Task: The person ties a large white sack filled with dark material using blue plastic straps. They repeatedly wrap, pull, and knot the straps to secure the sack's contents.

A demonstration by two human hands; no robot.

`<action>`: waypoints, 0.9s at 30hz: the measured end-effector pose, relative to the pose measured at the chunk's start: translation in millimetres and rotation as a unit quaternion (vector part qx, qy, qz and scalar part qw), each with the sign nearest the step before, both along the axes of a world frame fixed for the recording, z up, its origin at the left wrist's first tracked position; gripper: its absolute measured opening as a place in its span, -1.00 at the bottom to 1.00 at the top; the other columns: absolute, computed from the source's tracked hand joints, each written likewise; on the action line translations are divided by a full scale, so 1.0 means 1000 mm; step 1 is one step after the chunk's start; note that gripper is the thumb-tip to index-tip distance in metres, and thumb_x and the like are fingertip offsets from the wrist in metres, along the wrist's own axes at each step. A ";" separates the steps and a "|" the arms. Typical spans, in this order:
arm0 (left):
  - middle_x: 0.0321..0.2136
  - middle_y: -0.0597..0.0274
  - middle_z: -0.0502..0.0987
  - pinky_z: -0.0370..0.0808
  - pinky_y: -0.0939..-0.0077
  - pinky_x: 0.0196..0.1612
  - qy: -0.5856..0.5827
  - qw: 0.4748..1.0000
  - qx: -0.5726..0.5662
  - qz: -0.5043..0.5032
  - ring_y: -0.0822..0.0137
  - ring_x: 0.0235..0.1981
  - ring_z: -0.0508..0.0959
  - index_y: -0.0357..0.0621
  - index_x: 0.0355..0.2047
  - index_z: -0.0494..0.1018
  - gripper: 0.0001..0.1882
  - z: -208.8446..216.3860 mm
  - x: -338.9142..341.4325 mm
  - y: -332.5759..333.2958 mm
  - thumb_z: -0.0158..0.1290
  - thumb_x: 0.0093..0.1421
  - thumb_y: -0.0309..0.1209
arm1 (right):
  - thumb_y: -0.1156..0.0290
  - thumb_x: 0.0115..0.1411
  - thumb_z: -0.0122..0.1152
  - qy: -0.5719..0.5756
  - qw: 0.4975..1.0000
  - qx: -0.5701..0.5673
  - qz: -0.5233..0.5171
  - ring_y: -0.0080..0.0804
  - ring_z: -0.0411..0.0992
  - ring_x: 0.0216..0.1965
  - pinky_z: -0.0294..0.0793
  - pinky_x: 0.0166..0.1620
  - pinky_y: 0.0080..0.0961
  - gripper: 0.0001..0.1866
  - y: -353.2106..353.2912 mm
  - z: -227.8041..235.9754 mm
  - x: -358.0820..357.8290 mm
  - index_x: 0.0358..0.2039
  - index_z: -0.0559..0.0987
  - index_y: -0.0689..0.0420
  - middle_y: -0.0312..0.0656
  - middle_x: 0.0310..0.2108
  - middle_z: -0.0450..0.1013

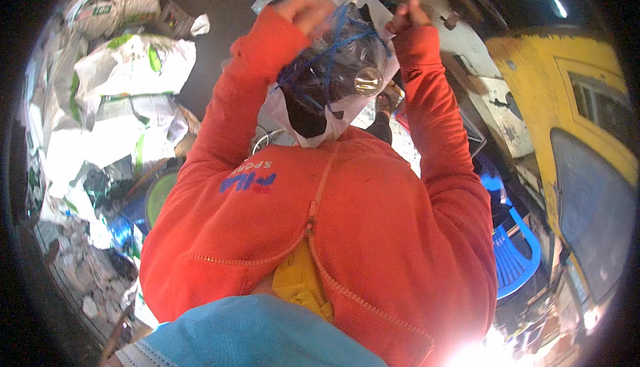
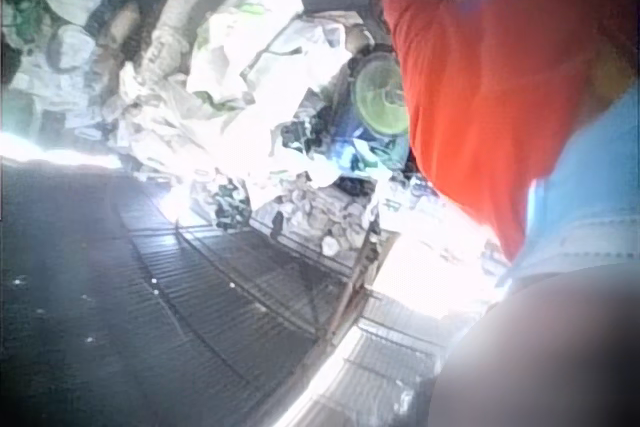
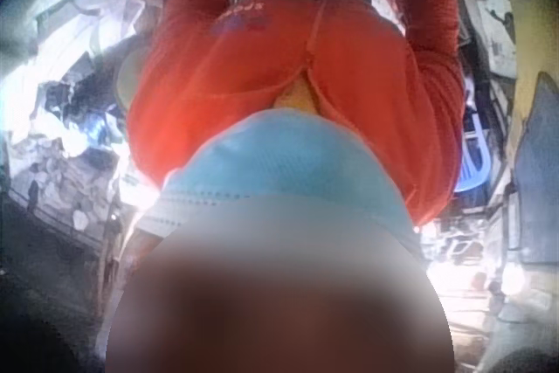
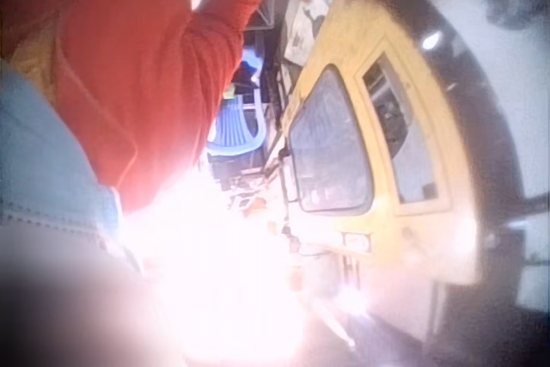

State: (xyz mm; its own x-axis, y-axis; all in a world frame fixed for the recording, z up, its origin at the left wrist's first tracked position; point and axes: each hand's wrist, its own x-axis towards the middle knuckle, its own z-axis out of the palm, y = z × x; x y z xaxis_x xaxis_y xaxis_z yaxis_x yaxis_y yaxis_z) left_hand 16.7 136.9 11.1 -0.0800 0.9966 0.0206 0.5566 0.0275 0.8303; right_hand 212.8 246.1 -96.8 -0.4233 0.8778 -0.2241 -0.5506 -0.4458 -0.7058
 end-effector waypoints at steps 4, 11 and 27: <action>-0.47 0.09 0.47 0.37 0.33 -0.30 0.355 0.919 -0.139 -0.100 0.13 -0.37 0.46 -0.17 -0.42 0.42 -0.80 -0.016 0.007 -0.043 -0.10 0.04 -0.32 | 0.13 0.11 -0.11 0.044 0.993 -0.097 0.052 -0.50 0.00 -0.76 0.05 -0.58 -0.52 -0.62 0.012 0.016 -0.007 -0.76 0.20 0.01 -0.39 -0.83 0.02; -0.55 0.06 0.47 0.37 0.38 -0.35 0.219 0.974 -0.055 0.014 0.11 -0.43 0.46 -0.20 -0.48 0.45 -0.81 -0.037 0.011 -0.057 -0.02 -0.01 -0.33 | 0.22 0.08 -0.05 -0.028 0.986 -0.070 0.150 -0.52 0.03 -0.75 0.05 -0.60 -0.58 -0.66 0.021 0.013 -0.014 -0.76 0.20 0.01 -0.40 -0.79 0.06; -0.54 0.13 0.49 0.35 0.54 -0.40 -0.094 0.951 -0.186 0.230 0.40 -0.48 0.45 -0.29 -0.43 0.41 -0.77 -0.050 0.042 -0.022 -0.03 0.03 -0.34 | 0.24 0.03 0.05 -0.244 0.959 0.044 0.136 -0.67 0.13 -0.61 0.08 -0.52 -0.69 -0.77 -0.024 0.032 -0.050 -0.62 0.41 0.12 -0.44 -0.67 0.21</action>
State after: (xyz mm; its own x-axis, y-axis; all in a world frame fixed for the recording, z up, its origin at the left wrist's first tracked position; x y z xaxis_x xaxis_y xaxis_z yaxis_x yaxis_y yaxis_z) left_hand 58.4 114.8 -38.8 -0.4769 0.7910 -0.3834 0.2572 0.5426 0.7996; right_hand 163.0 222.1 -64.3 -0.5027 0.7740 -0.3849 -0.0161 -0.4536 -0.8911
